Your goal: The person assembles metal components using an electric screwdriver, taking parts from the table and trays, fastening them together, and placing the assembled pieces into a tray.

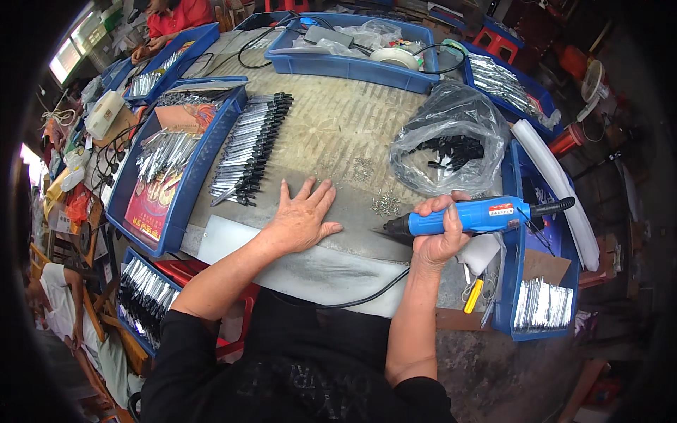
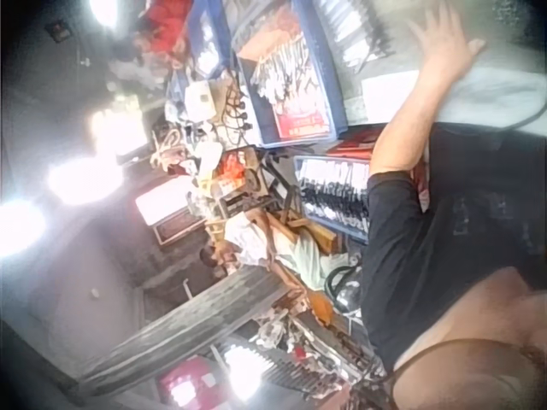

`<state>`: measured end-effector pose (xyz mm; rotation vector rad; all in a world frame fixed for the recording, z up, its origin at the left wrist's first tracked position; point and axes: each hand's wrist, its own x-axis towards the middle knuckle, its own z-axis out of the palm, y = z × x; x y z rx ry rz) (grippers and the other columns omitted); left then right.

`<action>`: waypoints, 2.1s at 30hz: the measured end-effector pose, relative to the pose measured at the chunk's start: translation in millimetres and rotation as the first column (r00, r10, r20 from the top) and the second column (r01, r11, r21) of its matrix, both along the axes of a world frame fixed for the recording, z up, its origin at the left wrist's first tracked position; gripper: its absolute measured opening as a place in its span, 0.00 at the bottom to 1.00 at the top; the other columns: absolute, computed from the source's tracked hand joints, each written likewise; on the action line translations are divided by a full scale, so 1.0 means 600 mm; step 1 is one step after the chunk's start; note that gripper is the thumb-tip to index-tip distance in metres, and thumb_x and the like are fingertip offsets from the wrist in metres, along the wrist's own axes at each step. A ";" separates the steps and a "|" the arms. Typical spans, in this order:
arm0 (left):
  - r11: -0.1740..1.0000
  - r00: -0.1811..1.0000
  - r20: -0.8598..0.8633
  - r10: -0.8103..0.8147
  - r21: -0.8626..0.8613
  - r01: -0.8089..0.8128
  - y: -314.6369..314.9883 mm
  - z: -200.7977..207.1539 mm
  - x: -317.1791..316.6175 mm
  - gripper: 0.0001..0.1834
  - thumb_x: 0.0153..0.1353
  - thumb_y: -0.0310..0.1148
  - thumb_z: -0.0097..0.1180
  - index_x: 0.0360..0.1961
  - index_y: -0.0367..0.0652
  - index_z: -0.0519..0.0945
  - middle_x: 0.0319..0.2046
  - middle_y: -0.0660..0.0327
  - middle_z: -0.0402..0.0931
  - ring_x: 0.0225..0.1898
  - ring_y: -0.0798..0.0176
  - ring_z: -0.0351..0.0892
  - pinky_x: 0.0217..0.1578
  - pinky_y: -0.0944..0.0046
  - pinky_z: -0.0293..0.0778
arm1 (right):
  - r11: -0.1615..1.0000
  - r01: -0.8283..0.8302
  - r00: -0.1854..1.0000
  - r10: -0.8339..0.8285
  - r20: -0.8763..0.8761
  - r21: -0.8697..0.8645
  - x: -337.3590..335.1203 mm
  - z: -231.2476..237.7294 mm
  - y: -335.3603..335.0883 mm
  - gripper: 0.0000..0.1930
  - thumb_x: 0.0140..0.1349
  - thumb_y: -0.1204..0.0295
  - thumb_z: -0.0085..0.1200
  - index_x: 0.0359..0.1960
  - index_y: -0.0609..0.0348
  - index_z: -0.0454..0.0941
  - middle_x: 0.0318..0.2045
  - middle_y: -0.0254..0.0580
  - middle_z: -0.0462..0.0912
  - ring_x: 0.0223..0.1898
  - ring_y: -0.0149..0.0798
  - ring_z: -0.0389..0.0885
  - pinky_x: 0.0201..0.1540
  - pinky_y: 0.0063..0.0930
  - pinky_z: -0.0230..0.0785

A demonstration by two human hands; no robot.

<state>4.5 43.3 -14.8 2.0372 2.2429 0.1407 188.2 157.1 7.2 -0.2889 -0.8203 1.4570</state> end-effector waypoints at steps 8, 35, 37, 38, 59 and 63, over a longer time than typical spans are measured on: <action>1.000 1.000 -0.013 0.019 -0.012 -0.019 -0.011 -0.007 0.000 0.37 0.57 0.57 0.38 0.58 0.38 0.57 0.61 0.53 0.51 0.63 0.48 0.45 0.54 0.30 0.43 | 1.000 -0.003 1.000 0.003 0.001 0.002 0.002 -0.004 0.001 0.17 0.51 0.72 0.49 0.42 0.61 0.61 0.21 0.40 0.71 0.21 0.35 0.70 0.27 0.32 0.67; 0.990 0.995 -0.026 0.096 -0.102 -0.098 -0.032 0.006 -0.008 0.36 0.57 0.58 0.37 0.60 0.45 0.57 0.63 0.54 0.46 0.64 0.46 0.40 0.54 0.30 0.43 | 1.000 0.004 1.000 -0.004 0.001 0.011 0.003 -0.005 0.003 0.19 0.50 0.71 0.51 0.42 0.62 0.61 0.21 0.40 0.71 0.21 0.36 0.71 0.26 0.32 0.68; 0.987 0.992 -0.045 0.121 -0.106 -0.125 -0.032 0.007 -0.009 0.35 0.57 0.58 0.37 0.60 0.46 0.57 0.63 0.53 0.46 0.64 0.46 0.40 0.55 0.30 0.42 | 1.000 0.002 1.000 -0.002 -0.004 0.011 0.002 -0.004 0.003 0.18 0.50 0.71 0.51 0.42 0.62 0.62 0.21 0.40 0.71 0.21 0.36 0.71 0.26 0.32 0.68; 0.986 0.992 -0.045 0.121 -0.106 -0.125 -0.033 0.007 -0.008 0.35 0.57 0.58 0.37 0.60 0.46 0.57 0.63 0.53 0.46 0.64 0.46 0.40 0.55 0.30 0.42 | 1.000 -0.001 1.000 0.001 -0.010 0.012 0.002 -0.004 0.003 0.17 0.51 0.71 0.50 0.42 0.62 0.62 0.21 0.40 0.71 0.21 0.36 0.71 0.26 0.32 0.68; 0.992 0.993 0.025 0.115 0.057 -0.116 -0.003 0.002 -0.011 0.31 0.57 0.56 0.39 0.58 0.52 0.62 0.61 0.50 0.49 0.63 0.41 0.43 0.53 0.29 0.44 | 1.000 -0.010 1.000 0.010 -0.012 0.016 0.002 -0.003 0.004 0.17 0.51 0.71 0.49 0.42 0.63 0.61 0.21 0.41 0.71 0.21 0.36 0.71 0.26 0.32 0.69; 0.995 0.995 -0.010 0.102 0.011 -0.102 0.008 -0.001 -0.012 0.30 0.57 0.56 0.39 0.57 0.52 0.62 0.61 0.50 0.48 0.63 0.41 0.43 0.53 0.29 0.44 | 1.000 -0.001 1.000 0.001 -0.003 0.017 0.001 -0.004 0.004 0.17 0.51 0.71 0.49 0.42 0.63 0.61 0.21 0.41 0.71 0.21 0.35 0.71 0.26 0.32 0.69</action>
